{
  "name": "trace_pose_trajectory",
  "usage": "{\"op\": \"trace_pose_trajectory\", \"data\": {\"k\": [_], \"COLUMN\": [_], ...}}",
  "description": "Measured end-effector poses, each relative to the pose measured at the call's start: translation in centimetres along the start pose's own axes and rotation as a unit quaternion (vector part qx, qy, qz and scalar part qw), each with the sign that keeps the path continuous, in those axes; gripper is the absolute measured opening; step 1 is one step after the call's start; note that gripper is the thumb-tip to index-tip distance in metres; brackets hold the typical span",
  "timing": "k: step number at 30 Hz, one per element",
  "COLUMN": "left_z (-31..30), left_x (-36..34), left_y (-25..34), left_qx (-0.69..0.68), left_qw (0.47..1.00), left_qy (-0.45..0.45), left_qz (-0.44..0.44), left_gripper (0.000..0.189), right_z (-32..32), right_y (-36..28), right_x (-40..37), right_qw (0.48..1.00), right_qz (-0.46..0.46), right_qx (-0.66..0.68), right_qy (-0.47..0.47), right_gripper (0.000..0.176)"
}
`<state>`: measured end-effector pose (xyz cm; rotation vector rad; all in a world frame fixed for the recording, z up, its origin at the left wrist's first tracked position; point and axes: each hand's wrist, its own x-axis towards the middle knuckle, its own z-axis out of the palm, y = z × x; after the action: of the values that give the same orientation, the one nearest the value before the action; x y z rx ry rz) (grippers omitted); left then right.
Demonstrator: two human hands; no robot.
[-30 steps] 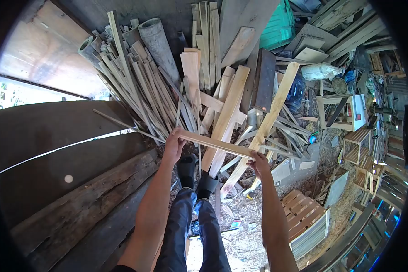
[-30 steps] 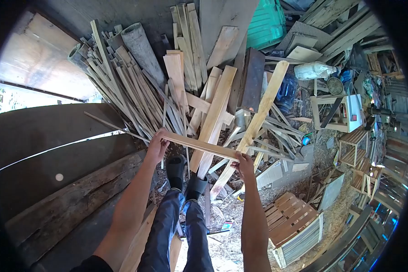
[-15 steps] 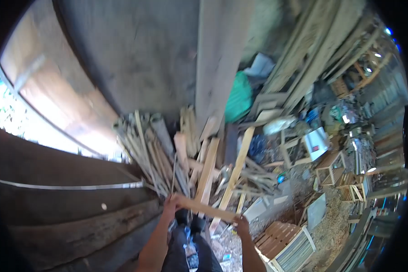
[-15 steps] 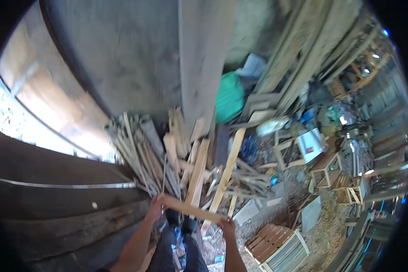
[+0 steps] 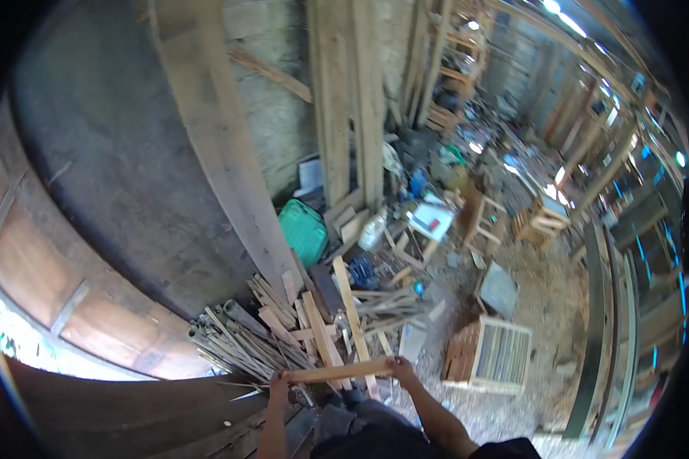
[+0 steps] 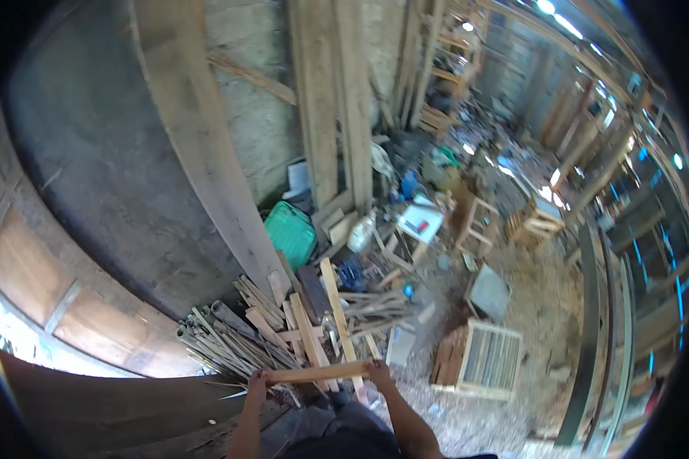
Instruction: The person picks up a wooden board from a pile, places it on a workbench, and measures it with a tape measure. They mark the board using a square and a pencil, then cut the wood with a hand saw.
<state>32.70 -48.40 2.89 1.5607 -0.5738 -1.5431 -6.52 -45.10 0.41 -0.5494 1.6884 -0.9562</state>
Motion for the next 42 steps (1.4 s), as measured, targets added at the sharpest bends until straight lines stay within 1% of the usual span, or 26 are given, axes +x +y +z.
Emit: {"op": "trace_pose_trajectory", "data": {"k": [1,3,4,5,7,8,10,11,13,14,15,16,19,22,23,25,28,31,32,33,34,35,37,39,41,42], "left_z": [-0.8,-1.3,-0.2,-0.2,-0.5,-0.5,0.1,0.8,1.5,2.2,3.1,4.2,7.4,11.3,12.7,15.6,20.5,27.2,29.9,32.7,35.3,38.0,41.8,47.2,53.5,56.4], "left_x": [-0.1,0.4,-1.5,-1.2,-1.6,-2.1,-2.4,-2.1,-2.1,-1.9,-1.8,-1.5,-0.9,-1.1,-1.1,-0.7,0.0,0.3,0.5,0.7,0.9,1.1,2.5,3.9,3.1,2.9], "left_y": [0.0,0.5,2.8,3.1,3.4,3.3,3.3,3.2,3.0,2.7,2.6,2.4,1.5,0.8,0.5,-0.4,-1.0,-1.8,-2.4,-2.8,-3.1,-3.6,-4.4,-4.7,-2.7,-1.8], "left_qx": [0.022,0.046,0.034,0.049,0.014,0.025,0.05,0.052,0.111,0.099,0.101,0.105,0.103,0.107,0.111,0.102,0.128,0.134,0.147,0.16,0.152,0.152,0.174,0.224,0.166,0.169], "left_qw": [1.0,0.998,0.999,0.998,0.995,0.995,0.992,0.992,0.981,0.981,0.98,0.979,0.979,0.975,0.974,0.972,0.967,0.966,0.97,0.973,0.976,0.978,0.975,0.966,0.971,0.97], "left_qy": [-0.014,-0.006,-0.018,-0.031,0.0,-0.009,-0.004,-0.013,-0.078,-0.093,-0.094,-0.106,-0.127,-0.158,-0.161,-0.155,-0.16,-0.143,-0.124,-0.102,-0.108,-0.092,-0.115,-0.123,-0.172,-0.173], "left_qz": [-0.011,-0.034,-0.034,-0.038,-0.094,-0.098,-0.119,-0.117,-0.139,-0.14,-0.141,-0.143,-0.126,-0.115,-0.115,-0.144,-0.152,-0.168,-0.148,-0.129,-0.11,-0.109,-0.073,-0.042,-0.009,-0.01], "left_gripper": [0.025,0.031,0.027,0.027,0.032,0.032,0.038,0.038,0.042,0.052,0.052,0.052,0.049,0.041,0.041,0.03,0.029,0.027,0.027,0.027,0.024,0.024,0.02,0.017,0.017,0.017], "right_z": [0.2,1.7,2.2,2.5,2.6,2.4,1.9,1.1,-1.2,-2.5,-3.6,-4.6,-7.7,-11.0,-12.3,-14.7,-18.7,-24.1,-25.9,-27.7,-30.1,-32.9,-37.4,-42.4,-46.6,-48.4], "right_y": [0.3,-2.4,-3.2,-3.5,-1.5,-0.5,-2.6,-4.1,-4.5,-4.7,-4.9,-4.8,-5.6,-6.4,-6.7,-6.9,-7.0,-6.4,-5.8,-4.4,-4.3,-4.2,-3.2,-5.2,-7.4,-8.6], "right_x": [-0.7,-3.5,-3.9,-4.4,-4.0,-4.0,-7.3,-8.3,-8.7,-8.8,-9.1,-9.1,-9.5,-9.2,-8.9,-8.2,-6.0,-2.2,-0.6,1.2,3.6,6.2,8.2,9.4,11.0,11.7], "right_qw": [1.0,0.999,0.998,0.997,0.996,0.995,0.994,0.993,0.993,0.992,0.992,0.991,0.987,0.982,0.981,0.98,0.967,0.969,0.972,0.968,0.963,0.965,0.97,0.971,0.972,0.971], "right_qz": [-0.025,0.013,0.021,0.024,0.022,0.01,0.033,0.05,0.063,0.068,0.075,0.058,0.058,0.063,0.061,0.047,0.061,0.06,0.055,0.054,0.055,0.061,0.126,0.059,0.027,0.015], "right_qx": [-0.002,0.0,0.012,0.023,0.016,-0.003,0.031,0.056,0.062,0.068,0.075,0.067,0.087,0.116,0.128,0.146,0.203,0.204,0.197,0.209,0.221,0.22,0.168,0.199,0.168,0.172], "right_qy": [-0.001,0.034,0.052,0.069,0.089,0.095,0.1,0.094,0.084,0.079,0.073,0.098,0.123,0.132,0.134,0.124,0.144,0.126,0.116,0.13,0.143,0.129,0.125,0.12,0.165,0.168], "right_gripper": [0.042,0.045,0.046,0.048,0.048,0.049,0.049,0.049,0.046,0.046,0.046,0.047,0.046,0.047,0.047,0.044,0.033,0.034,0.034,0.035,0.038,0.038,0.049,0.046,0.042,0.042]}}
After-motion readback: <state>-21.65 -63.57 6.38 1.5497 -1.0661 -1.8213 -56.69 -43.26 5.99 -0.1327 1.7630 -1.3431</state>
